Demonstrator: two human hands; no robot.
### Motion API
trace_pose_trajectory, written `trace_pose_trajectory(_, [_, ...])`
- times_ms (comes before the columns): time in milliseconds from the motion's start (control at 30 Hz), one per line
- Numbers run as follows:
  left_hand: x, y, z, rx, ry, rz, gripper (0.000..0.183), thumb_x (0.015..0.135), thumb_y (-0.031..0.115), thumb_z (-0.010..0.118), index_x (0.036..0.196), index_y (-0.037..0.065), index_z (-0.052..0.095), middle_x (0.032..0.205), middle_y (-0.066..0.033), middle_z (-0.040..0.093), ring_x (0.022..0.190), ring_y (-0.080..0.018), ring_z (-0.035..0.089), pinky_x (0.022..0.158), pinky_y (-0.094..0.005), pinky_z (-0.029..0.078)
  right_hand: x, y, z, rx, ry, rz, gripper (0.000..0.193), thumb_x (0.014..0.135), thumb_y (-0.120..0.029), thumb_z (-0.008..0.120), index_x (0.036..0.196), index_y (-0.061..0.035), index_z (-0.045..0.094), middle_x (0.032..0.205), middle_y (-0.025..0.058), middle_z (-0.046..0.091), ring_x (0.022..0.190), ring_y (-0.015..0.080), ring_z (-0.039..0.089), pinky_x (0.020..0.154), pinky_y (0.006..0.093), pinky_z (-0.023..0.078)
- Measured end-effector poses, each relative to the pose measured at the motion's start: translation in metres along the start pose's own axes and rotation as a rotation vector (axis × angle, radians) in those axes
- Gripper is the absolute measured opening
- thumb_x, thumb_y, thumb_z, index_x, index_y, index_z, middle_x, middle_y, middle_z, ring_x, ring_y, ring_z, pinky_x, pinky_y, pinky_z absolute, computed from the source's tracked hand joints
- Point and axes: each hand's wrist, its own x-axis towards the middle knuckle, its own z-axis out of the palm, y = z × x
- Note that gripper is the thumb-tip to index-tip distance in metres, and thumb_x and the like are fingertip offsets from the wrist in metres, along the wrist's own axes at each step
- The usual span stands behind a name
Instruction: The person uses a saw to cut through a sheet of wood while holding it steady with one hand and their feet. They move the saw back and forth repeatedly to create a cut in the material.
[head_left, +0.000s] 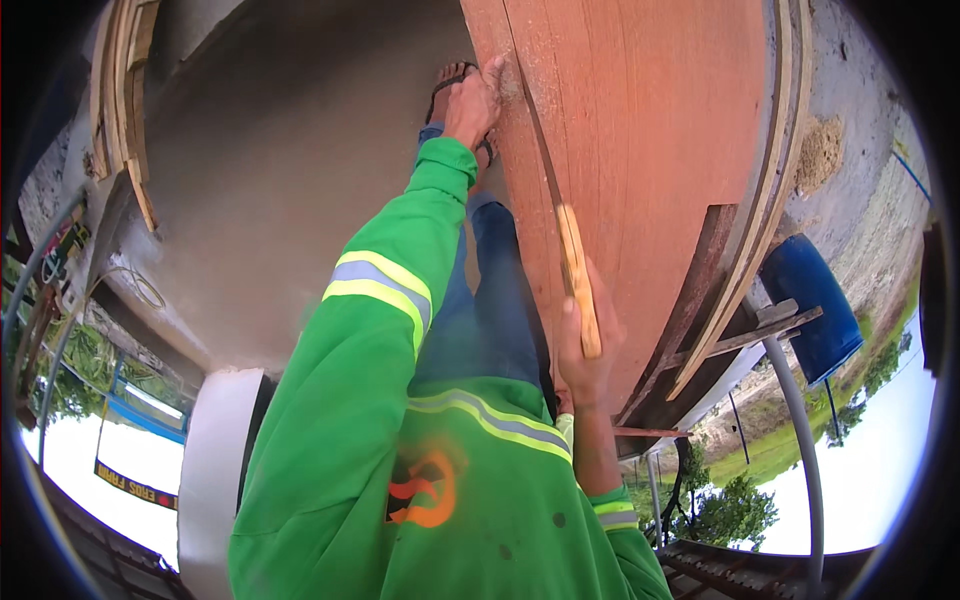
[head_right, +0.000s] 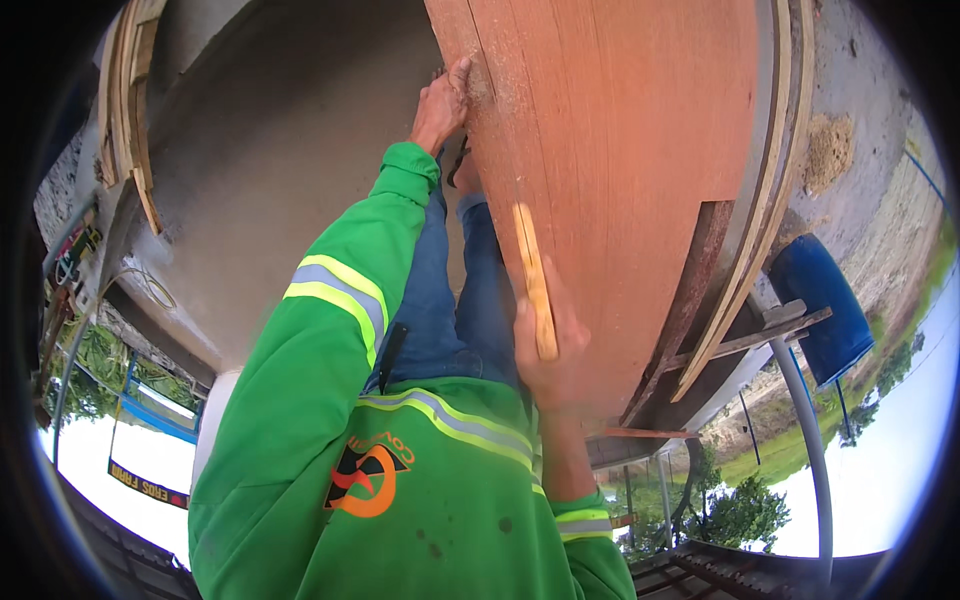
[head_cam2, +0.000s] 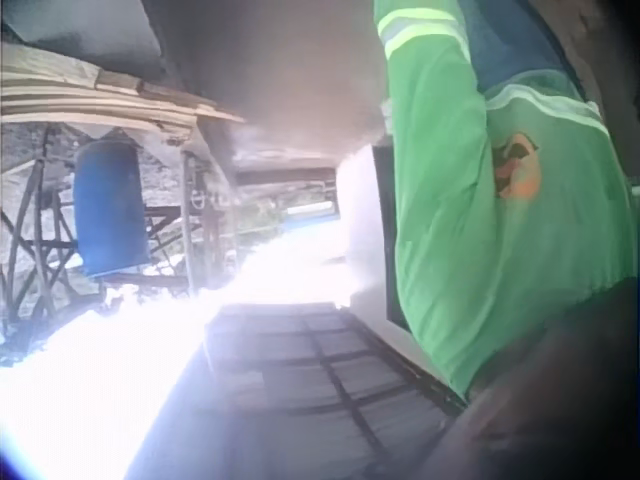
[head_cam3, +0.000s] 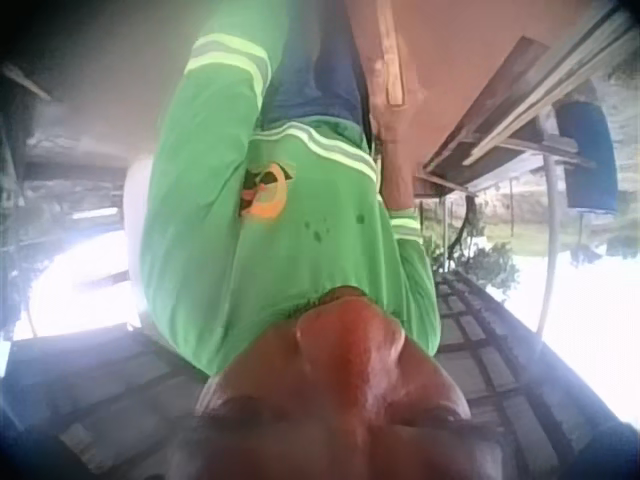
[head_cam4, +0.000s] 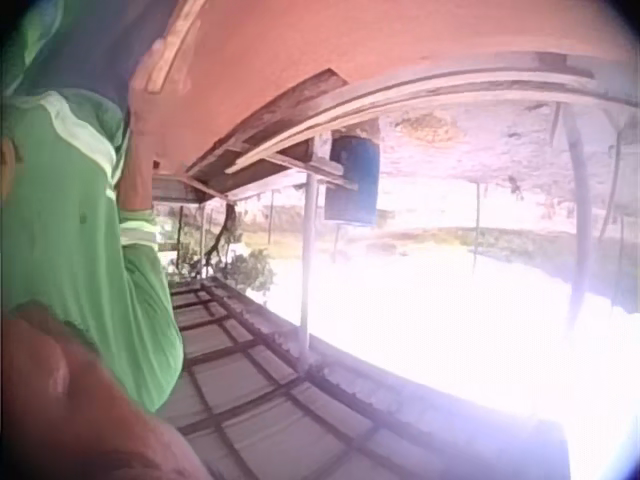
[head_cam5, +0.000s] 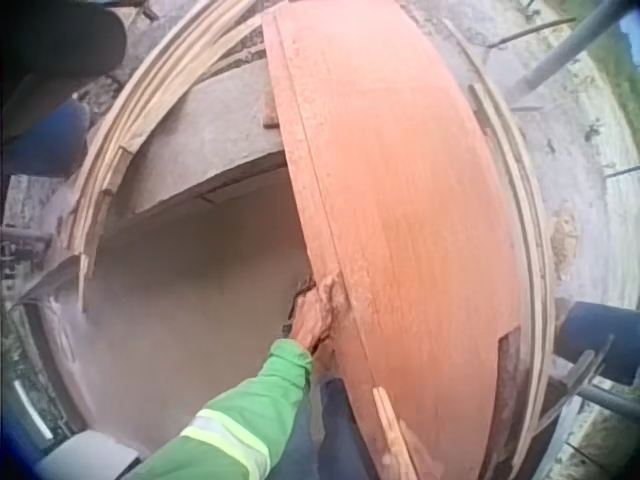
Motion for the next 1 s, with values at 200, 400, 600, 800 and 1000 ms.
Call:
trace_pose_trajectory(200, [-0.018,0.02,0.02,-0.02,0.073,-0.053,0.074,0.105,0.061,0.025,0.123,0.0,0.064,0.115,-0.0338,0.065,0.118,-0.0546,0.053,0.1,-0.055,0.044,0.026,0.016,0.007,0.045,0.029,0.051,0.044,0.093,-0.011,0.062,0.134,0.0028,0.059,0.096,0.0166,0.069,0.079,0.0196,0.067,0.069,0.0326,0.054])
trace_pose_trajectory(400, [-0.008,0.008,0.009,-0.042,-0.148,-0.157,0.073,0.106,0.059,0.023,0.126,0.001,0.063,0.123,-0.0338,0.062,0.124,-0.0517,0.052,0.104,-0.0533,0.042,0.074,0.001,0.043,0.08,0.044,0.044,0.04,0.094,-0.009,0.063,0.134,-0.0008,0.06,0.083,0.0142,0.071,0.068,0.0185,0.067,0.059,0.0347,0.051])
trace_pose_trajectory(600, [-0.016,0.018,0.016,0.071,0.015,-0.069,0.073,0.105,0.06,0.025,0.131,0.002,0.06,0.126,-0.0335,0.06,0.127,-0.0529,0.049,0.109,-0.0522,0.04,-0.098,-0.02,-0.044,0.066,0.007,0.184,0.05,0.091,-0.011,0.063,0.137,0.0081,0.055,0.122,0.0254,0.069,0.097,0.0304,0.074,0.081,0.0364,0.059])
trace_pose_trajectory(800, [-0.009,0.023,0.023,0.03,-0.072,-0.107,0.074,0.104,0.062,0.025,0.13,0.004,0.063,0.126,-0.0328,0.061,0.124,-0.0536,0.05,0.108,-0.0519,0.041,-0.047,0.004,0.024,-0.027,-0.145,0.063,0.055,0.089,-0.009,0.068,0.14,0.0052,0.053,0.12,0.0246,0.069,0.086,0.0295,0.074,0.074,0.035,0.058])
trace_pose_trajectory(1000, [-0.008,0.01,0.017,0.011,-0.055,-0.088,0.077,0.104,0.063,0.027,0.133,0.001,0.061,0.125,-0.03,0.064,0.125,-0.0461,0.056,0.107,-0.0495,0.043,-0.074,-0.021,-0.062,0.024,-0.027,0.089,0.055,0.089,-0.01,0.067,0.139,0.007,0.054,0.121,0.0253,0.069,0.09,0.0293,0.075,0.077,0.0338,0.058])
